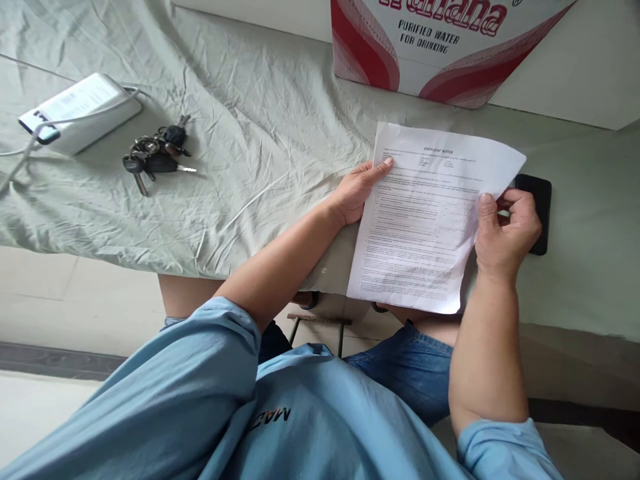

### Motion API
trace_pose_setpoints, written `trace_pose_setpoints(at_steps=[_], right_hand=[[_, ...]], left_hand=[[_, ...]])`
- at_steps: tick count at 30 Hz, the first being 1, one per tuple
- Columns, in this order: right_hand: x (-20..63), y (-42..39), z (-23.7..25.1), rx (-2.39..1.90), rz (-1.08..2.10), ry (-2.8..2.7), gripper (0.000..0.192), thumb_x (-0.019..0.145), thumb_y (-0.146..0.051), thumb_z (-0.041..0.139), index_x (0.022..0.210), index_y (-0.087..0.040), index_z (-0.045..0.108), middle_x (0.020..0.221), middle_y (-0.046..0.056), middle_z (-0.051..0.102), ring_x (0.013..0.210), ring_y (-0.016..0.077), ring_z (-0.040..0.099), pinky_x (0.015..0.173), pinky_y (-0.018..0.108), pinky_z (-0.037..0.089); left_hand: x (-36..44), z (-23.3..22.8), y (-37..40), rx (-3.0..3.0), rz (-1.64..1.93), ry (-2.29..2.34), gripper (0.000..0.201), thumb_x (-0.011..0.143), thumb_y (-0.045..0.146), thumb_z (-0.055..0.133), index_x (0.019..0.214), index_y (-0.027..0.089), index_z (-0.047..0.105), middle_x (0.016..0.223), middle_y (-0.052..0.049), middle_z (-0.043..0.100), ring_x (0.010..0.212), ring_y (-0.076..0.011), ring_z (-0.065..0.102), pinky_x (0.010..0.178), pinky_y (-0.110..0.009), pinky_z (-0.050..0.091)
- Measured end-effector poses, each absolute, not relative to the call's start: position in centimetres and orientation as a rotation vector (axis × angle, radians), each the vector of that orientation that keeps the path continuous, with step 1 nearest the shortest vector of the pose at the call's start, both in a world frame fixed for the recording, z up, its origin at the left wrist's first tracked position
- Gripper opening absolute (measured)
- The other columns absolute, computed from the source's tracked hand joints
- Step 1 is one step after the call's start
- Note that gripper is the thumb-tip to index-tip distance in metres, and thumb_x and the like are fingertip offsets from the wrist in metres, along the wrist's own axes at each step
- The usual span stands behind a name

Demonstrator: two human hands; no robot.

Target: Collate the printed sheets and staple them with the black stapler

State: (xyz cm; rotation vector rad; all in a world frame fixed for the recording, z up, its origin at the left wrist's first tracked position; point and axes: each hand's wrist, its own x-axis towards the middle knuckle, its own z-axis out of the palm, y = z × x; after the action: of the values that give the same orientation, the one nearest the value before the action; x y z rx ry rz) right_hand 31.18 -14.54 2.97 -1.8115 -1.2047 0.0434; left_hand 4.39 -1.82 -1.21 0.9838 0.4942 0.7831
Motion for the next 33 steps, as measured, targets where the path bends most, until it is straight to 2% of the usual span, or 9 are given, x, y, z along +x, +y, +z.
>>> trace_pose_setpoints(at_steps=[2,5,11,15,19,23,28,31,33], right_hand=[[31.7,-14.8,2.7,-1.735,0.202,-1.191,0.059,0.091,-0.079,0.081,0.12,-0.028,0.076,0.109,0.006,0.082,0.103,0.0273,0.079,0.092,0.047,0.068],[32.0,-15.9,2.9,-1.613,0.556,-1.11,0.08,0.08,-0.091,0.088,0.129,-0.029,0.076,0.108,0.006,0.085,0.109,0.0317,0.084,0.103,0.054,0.07],[31.6,-19.3,5.4,-1.519,1.139,-1.029,0.08,0.072,-0.08,0.101,0.132,-0.031,0.081,0.125,0.01,0.089,0.143,0.0418,0.078,0.119,0.066,0.066],[30.5,-20.2,6.0,-1.435,1.089,-0.976,0.091,0.06,-0.074,0.109,0.136,-0.034,0.079,0.137,0.01,0.086,0.151,0.0405,0.073,0.125,0.065,0.064],[27.7,-20.1,5.2,-1.436,1.069,-0.975,0.092,0.062,-0.072,0.107,0.139,-0.034,0.078,0.147,0.01,0.082,0.151,0.0388,0.073,0.132,0.066,0.058],[26.6,-19.8,4.8,-1.489,0.678,-0.914,0.077,0.067,-0.066,0.105,0.131,-0.032,0.081,0.144,0.007,0.083,0.145,0.0351,0.076,0.141,0.067,0.048],[30.5,-21.0,6.9,-1.364,0.227,-1.007,0.067,0.059,-0.061,0.106,0.116,-0.032,0.085,0.143,0.008,0.081,0.152,0.0408,0.07,0.135,0.071,0.051],[32.5,-22.8,7.7,-1.371,0.238,-1.032,0.059,0.055,-0.056,0.109,0.103,-0.03,0.086,0.14,0.011,0.081,0.152,0.0453,0.069,0.131,0.075,0.054],[32.8,-23.8,7.6,-1.466,0.352,-1.03,0.059,0.055,-0.048,0.111,0.105,-0.03,0.086,0.138,0.011,0.082,0.15,0.0436,0.071,0.133,0.072,0.054]], left_hand=[[4.4,-1.3,-1.7,0.968,0.805,0.496,0.068,0.097,0.087,0.077,0.118,0.023,0.077,0.11,-0.014,0.09,0.139,-0.0446,0.081,0.118,-0.066,0.066],[4.5,-1.6,-1.4,0.935,0.853,0.5,0.067,0.101,0.087,0.072,0.123,0.024,0.078,0.111,-0.012,0.09,0.146,-0.0439,0.076,0.12,-0.066,0.064],[4.7,-3.5,0.6,0.909,0.924,0.521,0.076,0.102,0.095,0.06,0.132,0.027,0.079,0.115,-0.01,0.089,0.165,-0.0418,0.059,0.127,-0.061,0.054],[4.6,-4.6,2.1,0.882,1.06,0.548,0.082,0.1,0.097,0.062,0.135,0.023,0.077,0.132,-0.011,0.086,0.171,-0.0383,0.053,0.128,-0.053,0.055],[4.4,-3.8,1.8,0.861,1.089,0.528,0.073,0.106,0.085,0.063,0.141,0.021,0.073,0.144,-0.013,0.081,0.167,-0.0385,0.059,0.124,-0.051,0.06],[4.2,-1.8,0.2,0.882,1.023,0.47,0.061,0.104,0.068,0.075,0.141,0.02,0.073,0.141,-0.013,0.082,0.162,-0.0413,0.064,0.124,-0.054,0.062],[3.1,-0.2,-0.3,0.972,1.044,0.462,0.055,0.089,0.054,0.09,0.136,0.028,0.075,0.136,-0.008,0.084,0.163,-0.0401,0.064,0.12,-0.051,0.065],[2.7,-0.2,-0.1,1.029,1.02,0.508,0.053,0.087,0.05,0.093,0.133,0.03,0.076,0.13,-0.005,0.085,0.161,-0.0394,0.067,0.118,-0.05,0.065],[2.6,-0.5,-0.2,1.083,0.952,0.507,0.055,0.082,0.046,0.098,0.131,0.028,0.078,0.124,-0.006,0.086,0.154,-0.0416,0.072,0.116,-0.053,0.067]])
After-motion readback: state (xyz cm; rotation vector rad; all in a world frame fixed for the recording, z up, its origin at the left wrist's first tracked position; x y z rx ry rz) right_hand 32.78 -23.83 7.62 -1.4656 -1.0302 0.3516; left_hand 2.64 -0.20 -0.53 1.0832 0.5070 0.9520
